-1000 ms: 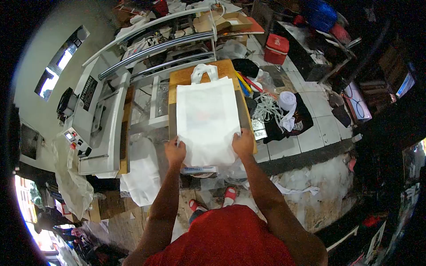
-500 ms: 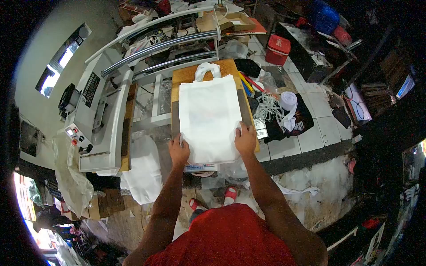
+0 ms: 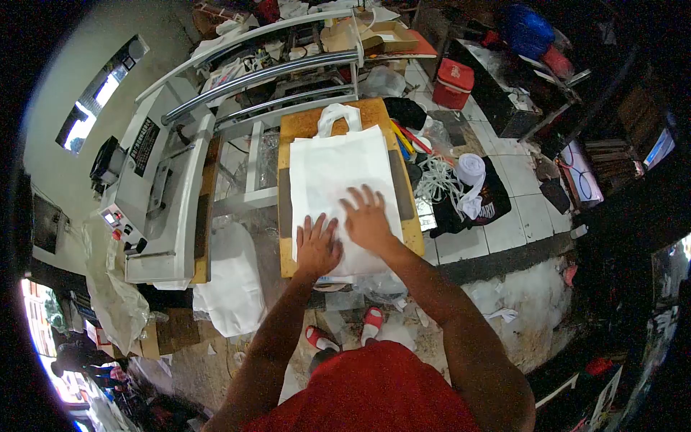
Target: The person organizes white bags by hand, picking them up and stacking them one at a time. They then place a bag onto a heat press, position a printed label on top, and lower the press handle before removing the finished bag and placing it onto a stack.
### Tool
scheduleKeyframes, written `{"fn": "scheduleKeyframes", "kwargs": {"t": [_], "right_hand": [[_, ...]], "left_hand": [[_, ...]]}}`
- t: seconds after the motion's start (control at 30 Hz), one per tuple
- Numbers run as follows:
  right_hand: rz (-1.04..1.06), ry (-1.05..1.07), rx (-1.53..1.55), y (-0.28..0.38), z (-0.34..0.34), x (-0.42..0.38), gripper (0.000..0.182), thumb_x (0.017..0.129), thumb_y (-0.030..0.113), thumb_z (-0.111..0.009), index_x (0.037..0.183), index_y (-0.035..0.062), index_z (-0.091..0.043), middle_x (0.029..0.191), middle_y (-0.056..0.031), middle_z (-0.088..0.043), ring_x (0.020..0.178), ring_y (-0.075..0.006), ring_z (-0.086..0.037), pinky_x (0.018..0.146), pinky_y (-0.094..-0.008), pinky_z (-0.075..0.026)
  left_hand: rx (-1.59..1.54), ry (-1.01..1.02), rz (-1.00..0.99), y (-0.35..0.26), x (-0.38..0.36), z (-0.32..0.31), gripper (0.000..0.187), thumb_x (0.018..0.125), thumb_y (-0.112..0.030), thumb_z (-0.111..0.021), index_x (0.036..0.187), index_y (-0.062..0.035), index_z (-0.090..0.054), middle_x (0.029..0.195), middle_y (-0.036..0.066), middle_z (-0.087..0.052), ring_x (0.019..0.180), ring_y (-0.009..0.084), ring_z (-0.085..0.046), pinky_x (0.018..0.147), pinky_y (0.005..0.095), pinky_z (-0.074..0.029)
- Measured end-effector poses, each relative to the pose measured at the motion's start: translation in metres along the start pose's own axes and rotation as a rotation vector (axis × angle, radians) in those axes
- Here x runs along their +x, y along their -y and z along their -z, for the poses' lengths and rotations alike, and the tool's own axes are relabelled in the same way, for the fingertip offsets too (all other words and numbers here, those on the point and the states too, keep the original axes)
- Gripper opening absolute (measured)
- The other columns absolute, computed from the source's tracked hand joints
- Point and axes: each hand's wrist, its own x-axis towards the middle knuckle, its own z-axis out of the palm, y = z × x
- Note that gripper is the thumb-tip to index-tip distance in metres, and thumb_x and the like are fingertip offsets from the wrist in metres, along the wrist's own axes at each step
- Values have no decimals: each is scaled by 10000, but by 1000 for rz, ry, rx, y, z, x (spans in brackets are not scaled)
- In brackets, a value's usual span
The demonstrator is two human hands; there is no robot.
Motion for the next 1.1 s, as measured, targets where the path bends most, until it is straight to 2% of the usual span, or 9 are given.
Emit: {"fn": "scheduleKeyframes", "kwargs": {"t": [0.23,0.33,0.47,0.57,0.67,0.83,0.9,1.0,1.1], "right_hand": [[162,181,-55,-45,-57,56,543,932,381,-548,1453,242,-481,1561,-94,-368,1442,-484,-245,1122,-704,-211],[-122,232,-181,-107,-64,122,560,971,443,-439,1499,256,-429,1616,-54,-307,1463,-463,-240,1140,-710,-164],[-294,329,-324,-143,-48,159,623,980,412,-430,1543,154,-360,1643,-118,-237,1499,-460,-160,1169,-674,-150],[-195,-66,-14,-108,-13,114,445,894,246,-613,1283,33,-581,1390,-219,-510,1288,-437,-459,1064,-552,-386],[-332,-307,166,-63,7,18,389,819,247,-739,1052,-26,-592,1113,-244,-573,1085,-439,-545,935,-516,-452],[-707,-168,411,-29,13,-96,430,859,287,-730,1086,-53,-597,1054,-255,-604,1044,-430,-574,913,-504,-461],[-870,-179,542,-12,33,-103,442,874,271,-715,1135,-66,-599,1040,-264,-626,1003,-440,-596,900,-501,-471],[-767,-80,604,-21,23,-102,440,886,249,-700,1161,-78,-598,1064,-282,-634,991,-459,-610,897,-500,-481],[-760,-154,411,-29,0,-103,427,884,238,-699,1152,-81,-606,1103,-295,-637,1017,-461,-615,913,-495,-484]], "left_hand": [[8,79,45,2,1,-8,624,908,-372,-543,1501,-206,-440,1588,142,-320,1466,482,-223,1171,638,-165],[17,45,59,0,-4,-10,621,892,-385,-532,1491,-238,-460,1597,111,-322,1474,460,-221,1176,626,-171],[2,67,70,3,-1,-10,627,897,-390,-527,1502,-251,-440,1601,103,-317,1477,446,-225,1175,620,-175],[-11,86,86,0,0,-6,631,898,-394,-531,1504,-249,-433,1597,98,-322,1481,427,-228,1174,617,-179],[-66,102,98,7,8,-5,617,892,-373,-568,1476,-209,-457,1576,108,-346,1465,399,-269,1160,611,-209],[-238,-74,313,39,-15,31,549,876,-260,-656,1380,-98,-511,1478,190,-435,1372,393,-393,1099,555,-331],[-389,-252,554,49,-35,30,499,861,-215,-695,1299,-27,-547,1254,234,-597,1170,395,-567,976,484,-461],[-491,-114,665,31,-41,43,491,838,-218,-728,1242,15,-575,1058,229,-682,984,388,-662,867,434,-528],[-690,-198,569,45,-44,5,488,814,-224,-755,1197,33,-597,974,205,-711,870,364,-699,811,418,-548]]}}
